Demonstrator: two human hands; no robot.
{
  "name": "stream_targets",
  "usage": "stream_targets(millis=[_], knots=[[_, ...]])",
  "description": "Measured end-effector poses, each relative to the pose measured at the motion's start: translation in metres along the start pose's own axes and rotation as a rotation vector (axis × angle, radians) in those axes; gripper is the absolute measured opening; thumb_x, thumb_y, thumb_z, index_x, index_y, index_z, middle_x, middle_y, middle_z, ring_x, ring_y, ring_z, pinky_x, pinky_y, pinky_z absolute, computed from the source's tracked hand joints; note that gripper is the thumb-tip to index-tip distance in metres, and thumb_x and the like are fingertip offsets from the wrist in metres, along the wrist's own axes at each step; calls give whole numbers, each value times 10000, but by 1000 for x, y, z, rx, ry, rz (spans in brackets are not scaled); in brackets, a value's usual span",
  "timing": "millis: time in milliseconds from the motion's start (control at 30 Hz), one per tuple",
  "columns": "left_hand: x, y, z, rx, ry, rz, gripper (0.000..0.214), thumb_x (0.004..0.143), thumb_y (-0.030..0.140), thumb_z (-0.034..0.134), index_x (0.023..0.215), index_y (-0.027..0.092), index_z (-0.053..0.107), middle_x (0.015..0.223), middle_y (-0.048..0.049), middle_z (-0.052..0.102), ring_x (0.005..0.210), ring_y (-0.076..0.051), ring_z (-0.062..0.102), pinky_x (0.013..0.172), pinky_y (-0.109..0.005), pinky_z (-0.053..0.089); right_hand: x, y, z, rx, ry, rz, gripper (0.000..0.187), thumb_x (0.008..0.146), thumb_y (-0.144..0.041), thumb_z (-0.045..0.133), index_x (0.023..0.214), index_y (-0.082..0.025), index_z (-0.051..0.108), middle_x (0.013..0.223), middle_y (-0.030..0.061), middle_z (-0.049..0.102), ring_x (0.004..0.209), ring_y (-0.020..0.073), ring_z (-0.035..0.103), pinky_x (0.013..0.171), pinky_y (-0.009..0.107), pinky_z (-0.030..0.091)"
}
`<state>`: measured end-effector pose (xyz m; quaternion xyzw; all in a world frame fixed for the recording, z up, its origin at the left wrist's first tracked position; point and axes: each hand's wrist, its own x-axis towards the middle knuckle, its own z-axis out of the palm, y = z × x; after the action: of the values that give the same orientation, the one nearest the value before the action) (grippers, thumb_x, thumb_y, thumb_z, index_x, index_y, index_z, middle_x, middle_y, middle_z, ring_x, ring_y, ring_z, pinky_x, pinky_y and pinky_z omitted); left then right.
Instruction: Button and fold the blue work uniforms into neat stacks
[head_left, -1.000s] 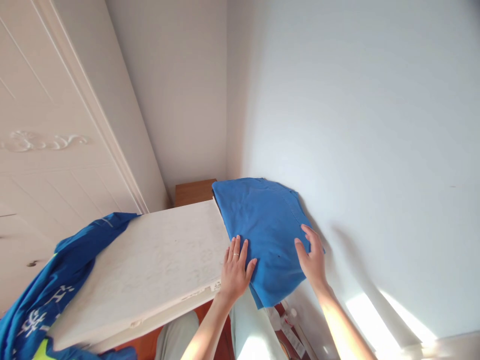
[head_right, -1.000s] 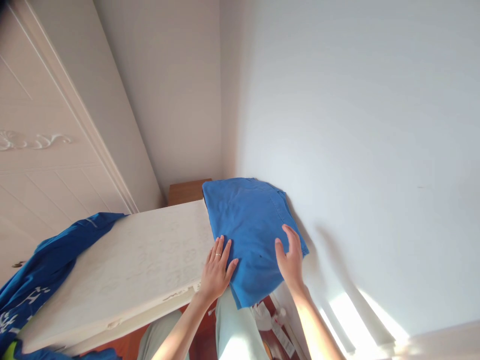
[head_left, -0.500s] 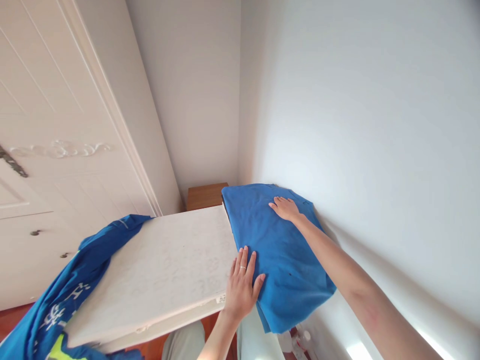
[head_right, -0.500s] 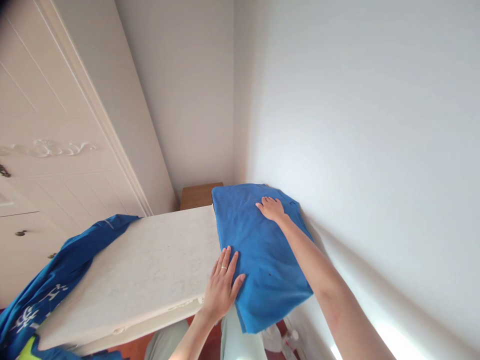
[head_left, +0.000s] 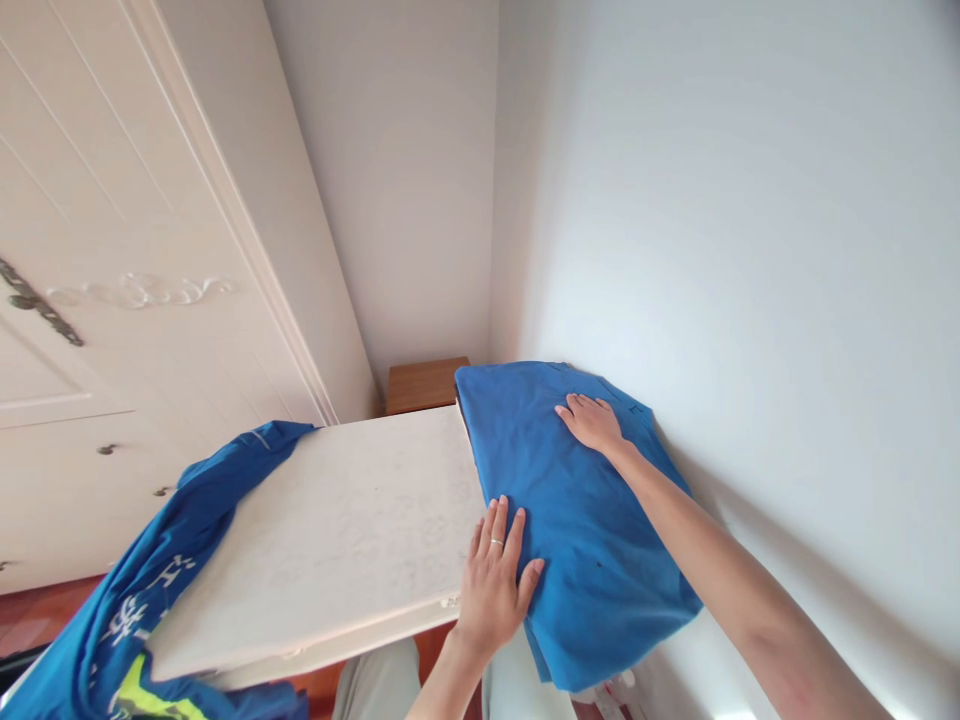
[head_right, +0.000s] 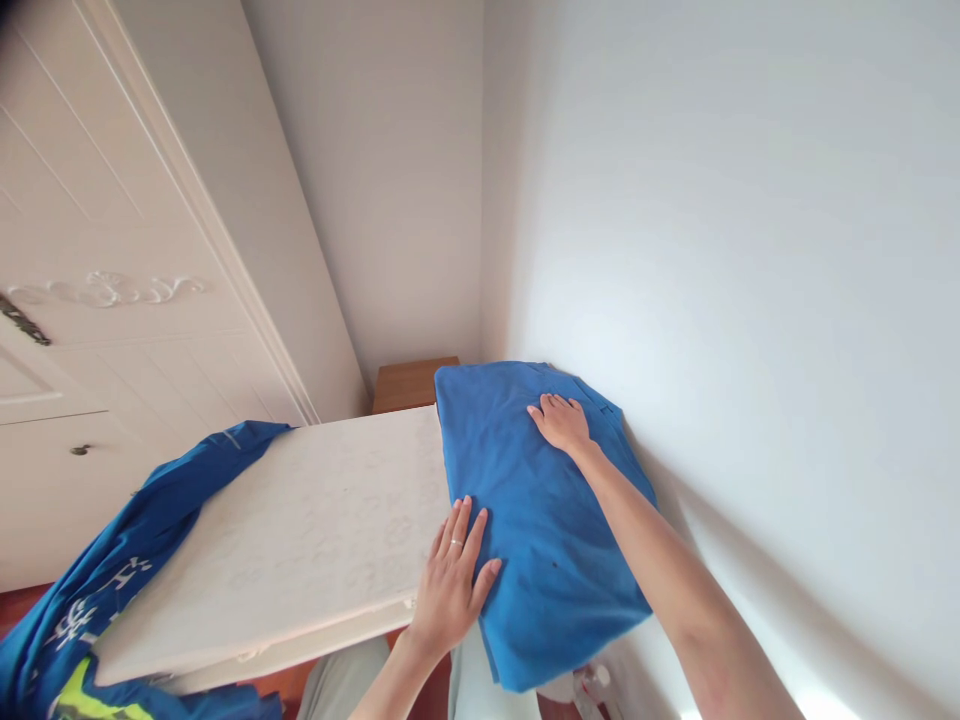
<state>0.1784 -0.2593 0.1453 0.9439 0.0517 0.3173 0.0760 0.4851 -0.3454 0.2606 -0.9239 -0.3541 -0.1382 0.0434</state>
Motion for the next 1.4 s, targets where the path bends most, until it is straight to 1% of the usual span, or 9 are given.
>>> stream_targets(millis=[300,500,567,733,900,1100,1233,1300,1400], knots=[[-1,1,-4,-32,-17,-11,681,968,441,445,1555,212,187,1598,-96,201,1467,-291,218,1127,-444,354,4,2,-3,-10,-111,18,572,1009,-481,208,1338,-139,527,1454,151,487,1387,271,386,1131,468,239],[-3,2,-7,-49,-40,-16,668,972,453,435,1551,214,202,1605,-94,170,1472,-284,202,1142,-440,331,35,-4,-17,-11,-306,80,662,949,-616,289,1105,-123,702,1191,219,662,1131,357,614,945,500,439],[-3,3,-8,-49,-52,-22,668,972,456,435,1549,210,206,1604,-97,168,1472,-282,201,1145,-440,327,43,-15,-16,-16,-291,70,692,939,-638,286,1170,-114,674,1266,238,614,1192,379,569,968,532,415],[-2,8,-15,-71,-63,-50,686,960,486,442,1548,221,209,1600,-93,180,1473,-279,196,1145,-451,332,37,-38,-1,6,-236,-87,606,977,-547,257,1385,-177,510,1456,145,484,1381,298,389,1107,502,293],[-4,11,-19,-176,-119,-103,700,948,535,421,1553,262,199,1612,-59,129,1482,-268,141,1187,-467,273,34,-28,17,15,-197,-124,631,975,-531,224,1383,-145,512,1470,164,464,1391,326,368,1118,568,259],[0,6,-15,-412,-173,-185,808,863,640,505,1542,282,254,1606,-44,124,1485,-285,108,1205,-509,216,40,-20,29,35,-198,-111,688,945,-560,257,1428,-121,474,1492,192,423,1413,327,328,1121,546,245],[-4,-20,-43,-681,-213,-238,670,805,571,656,1368,222,560,1485,-88,450,1359,-282,440,1068,-368,460,38,-18,31,75,-195,-100,745,903,-568,260,1452,-100,446,1518,210,373,1435,313,287,1116,517,233],[-21,-42,-68,-700,-151,-359,496,884,522,576,1267,213,635,1312,-53,634,1159,-216,633,924,-269,550,39,-14,36,115,-170,-112,780,864,-583,257,1433,-95,476,1496,225,400,1426,322,304,1109,524,238],[-68,-86,-113,-541,27,-582,499,978,482,372,1208,128,638,1199,-91,696,1074,-207,671,885,-293,557,46,-4,47,234,-88,-121,812,780,-656,290,1309,-131,613,1400,282,489,1372,369,387,1076,564,254]])
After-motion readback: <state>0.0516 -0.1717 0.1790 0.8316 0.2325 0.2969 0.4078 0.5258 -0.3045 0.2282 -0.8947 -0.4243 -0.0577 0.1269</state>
